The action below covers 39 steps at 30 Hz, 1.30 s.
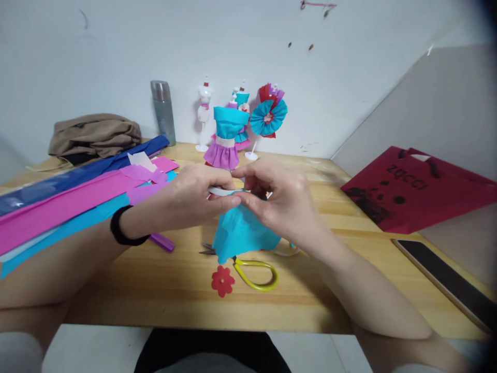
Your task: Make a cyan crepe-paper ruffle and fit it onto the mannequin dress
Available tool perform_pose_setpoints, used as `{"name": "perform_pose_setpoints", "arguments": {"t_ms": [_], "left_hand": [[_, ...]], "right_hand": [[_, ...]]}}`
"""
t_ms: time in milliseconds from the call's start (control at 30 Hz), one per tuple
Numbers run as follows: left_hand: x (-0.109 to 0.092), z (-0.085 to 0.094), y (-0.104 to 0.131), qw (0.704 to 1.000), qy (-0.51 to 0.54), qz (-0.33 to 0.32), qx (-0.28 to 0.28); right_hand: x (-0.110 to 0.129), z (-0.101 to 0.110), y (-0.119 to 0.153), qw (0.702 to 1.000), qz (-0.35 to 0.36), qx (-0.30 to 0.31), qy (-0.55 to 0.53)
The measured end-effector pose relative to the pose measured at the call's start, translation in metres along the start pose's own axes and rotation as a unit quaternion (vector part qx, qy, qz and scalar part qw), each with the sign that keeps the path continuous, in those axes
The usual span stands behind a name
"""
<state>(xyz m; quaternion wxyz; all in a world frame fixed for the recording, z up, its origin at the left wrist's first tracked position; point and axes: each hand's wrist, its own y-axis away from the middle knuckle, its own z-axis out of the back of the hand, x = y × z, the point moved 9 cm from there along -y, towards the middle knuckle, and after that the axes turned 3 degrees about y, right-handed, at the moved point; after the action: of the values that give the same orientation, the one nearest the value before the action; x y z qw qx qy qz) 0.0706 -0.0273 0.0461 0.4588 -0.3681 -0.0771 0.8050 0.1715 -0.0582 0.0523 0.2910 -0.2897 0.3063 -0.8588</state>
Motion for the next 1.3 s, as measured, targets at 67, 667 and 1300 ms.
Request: {"name": "perform_pose_setpoints", "arguments": {"t_ms": [67,667,1300], "left_hand": [[0.004,0.0,-0.002,0.999,0.04,0.027,0.002],[0.015,0.008,-0.003,0.988,0.118,0.103,0.018],[0.005,0.014,-0.004,0.999,0.029,0.019,-0.034]], "right_hand": [[0.003,0.004,0.0,1.0,0.01,-0.014,0.017],[0.003,0.023,0.0,0.999,-0.012,-0.043,-0.001],[-0.012,0.007,-0.004,0.991,-0.1,0.074,-0.038]]}}
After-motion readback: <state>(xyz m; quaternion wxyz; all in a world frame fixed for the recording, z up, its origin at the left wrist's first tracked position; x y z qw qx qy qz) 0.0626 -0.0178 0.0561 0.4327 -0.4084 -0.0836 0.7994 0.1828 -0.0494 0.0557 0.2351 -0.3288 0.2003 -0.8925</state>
